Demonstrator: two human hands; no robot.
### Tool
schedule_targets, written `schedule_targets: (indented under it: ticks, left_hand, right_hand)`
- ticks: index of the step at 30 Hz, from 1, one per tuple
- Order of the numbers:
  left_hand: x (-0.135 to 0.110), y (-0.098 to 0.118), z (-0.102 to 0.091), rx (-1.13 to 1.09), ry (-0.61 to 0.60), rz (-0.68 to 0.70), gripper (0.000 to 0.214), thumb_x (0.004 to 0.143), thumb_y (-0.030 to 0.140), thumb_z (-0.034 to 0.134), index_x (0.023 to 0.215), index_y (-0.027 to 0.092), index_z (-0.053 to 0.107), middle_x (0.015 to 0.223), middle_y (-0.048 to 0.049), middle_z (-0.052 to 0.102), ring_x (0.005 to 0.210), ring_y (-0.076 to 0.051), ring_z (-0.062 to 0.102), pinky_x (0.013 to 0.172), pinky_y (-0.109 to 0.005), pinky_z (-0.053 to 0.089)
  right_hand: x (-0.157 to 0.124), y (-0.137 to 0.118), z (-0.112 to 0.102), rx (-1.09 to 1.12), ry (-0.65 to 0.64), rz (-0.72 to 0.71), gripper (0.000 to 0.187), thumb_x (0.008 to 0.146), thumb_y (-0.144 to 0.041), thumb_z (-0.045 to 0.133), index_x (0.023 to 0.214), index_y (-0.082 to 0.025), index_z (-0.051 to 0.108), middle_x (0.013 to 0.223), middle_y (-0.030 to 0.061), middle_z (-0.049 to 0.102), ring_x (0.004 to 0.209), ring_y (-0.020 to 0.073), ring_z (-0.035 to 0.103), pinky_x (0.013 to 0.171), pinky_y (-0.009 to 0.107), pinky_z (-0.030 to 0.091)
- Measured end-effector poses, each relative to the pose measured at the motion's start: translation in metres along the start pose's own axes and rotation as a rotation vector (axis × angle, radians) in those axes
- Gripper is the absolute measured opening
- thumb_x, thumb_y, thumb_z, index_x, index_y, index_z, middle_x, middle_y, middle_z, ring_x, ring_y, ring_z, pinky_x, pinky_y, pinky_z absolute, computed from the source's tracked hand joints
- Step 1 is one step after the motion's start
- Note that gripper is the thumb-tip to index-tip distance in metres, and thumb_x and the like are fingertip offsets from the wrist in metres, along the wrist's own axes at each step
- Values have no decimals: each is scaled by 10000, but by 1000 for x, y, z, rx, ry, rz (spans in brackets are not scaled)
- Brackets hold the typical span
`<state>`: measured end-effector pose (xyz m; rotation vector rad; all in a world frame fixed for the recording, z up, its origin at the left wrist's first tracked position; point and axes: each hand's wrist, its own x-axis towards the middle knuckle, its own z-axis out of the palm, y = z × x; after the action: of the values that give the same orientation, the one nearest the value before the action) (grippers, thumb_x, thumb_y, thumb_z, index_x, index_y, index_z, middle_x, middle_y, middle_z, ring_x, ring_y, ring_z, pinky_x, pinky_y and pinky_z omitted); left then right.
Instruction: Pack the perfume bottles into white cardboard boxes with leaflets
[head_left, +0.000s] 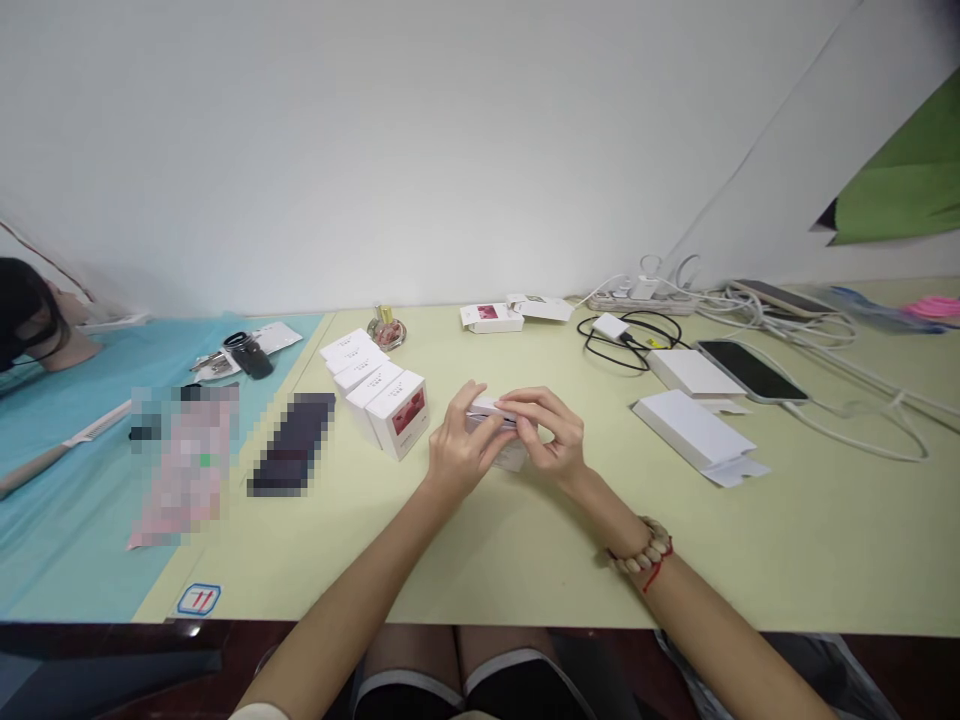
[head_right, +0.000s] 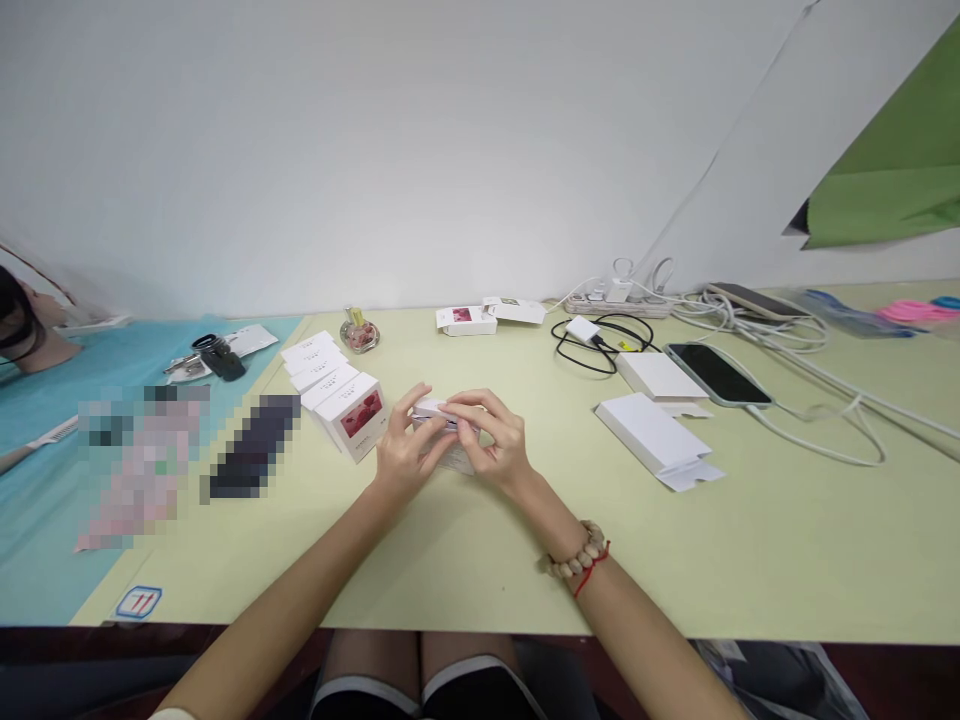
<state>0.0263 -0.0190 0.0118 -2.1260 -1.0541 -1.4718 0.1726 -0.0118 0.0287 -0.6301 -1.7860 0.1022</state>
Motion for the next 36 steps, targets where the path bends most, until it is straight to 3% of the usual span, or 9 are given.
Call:
schedule_targets:
  ticks: [5,11,14,17,21,29,36]
  left_hand:
    - [-2,2,1,-8,120,-18,125,734,321,637,754,197,624,1155,-84,491,1007,-183,558,705,-246,522]
    - [-2,2,0,-44,79,-91,165,734,359,631,748,195,633,1089,-82,514,908,-148,579,663,-222,520]
    - [0,1,-1,-67,70,-112,185,719,372,646,735,188,627,1069,-78,512,893,-143,582,674,-221,514]
    - [2,1,-1,-95,29,-162,209,716,393,644,737,187,623,1049,-69,515,792,-114,591,578,-188,485]
    - [1,2,-1,-124,-6,-220,211,734,393,625,717,183,620,1056,-64,512,706,-91,586,488,-171,435]
    - [1,2,-3,-198,59,-195,171,736,353,632,733,182,624,1014,-66,510,825,-132,577,607,-223,501]
    - [1,3,-3,-161,58,-202,152,730,342,641,717,191,630,1031,-61,470,853,-135,558,564,-198,483]
  right_hand:
    - [0,-1,-1,36,-4,27,285,804,-178,445,973,-232,668,917,77,621,838,196,597,693,367,514]
    - [1,-4,-1,43,-4,38,262,807,-160,460,951,-226,669,913,78,617,837,186,594,688,349,504]
    - [2,-5,1,33,30,162,227,816,-186,483,988,-224,626,879,61,636,805,169,602,626,301,497]
    - [3,-5,1,49,73,300,201,836,-224,479,1012,-222,576,846,43,652,768,152,612,537,247,470]
    - [6,-4,-1,24,25,232,144,838,-207,472,845,-206,616,843,50,652,792,159,610,511,241,438]
    - [4,-3,1,22,36,115,144,809,-171,501,845,-206,635,840,59,642,801,177,606,644,319,484]
    - [5,0,-1,8,11,143,148,823,-206,483,856,-209,627,853,62,640,795,175,606,600,298,482]
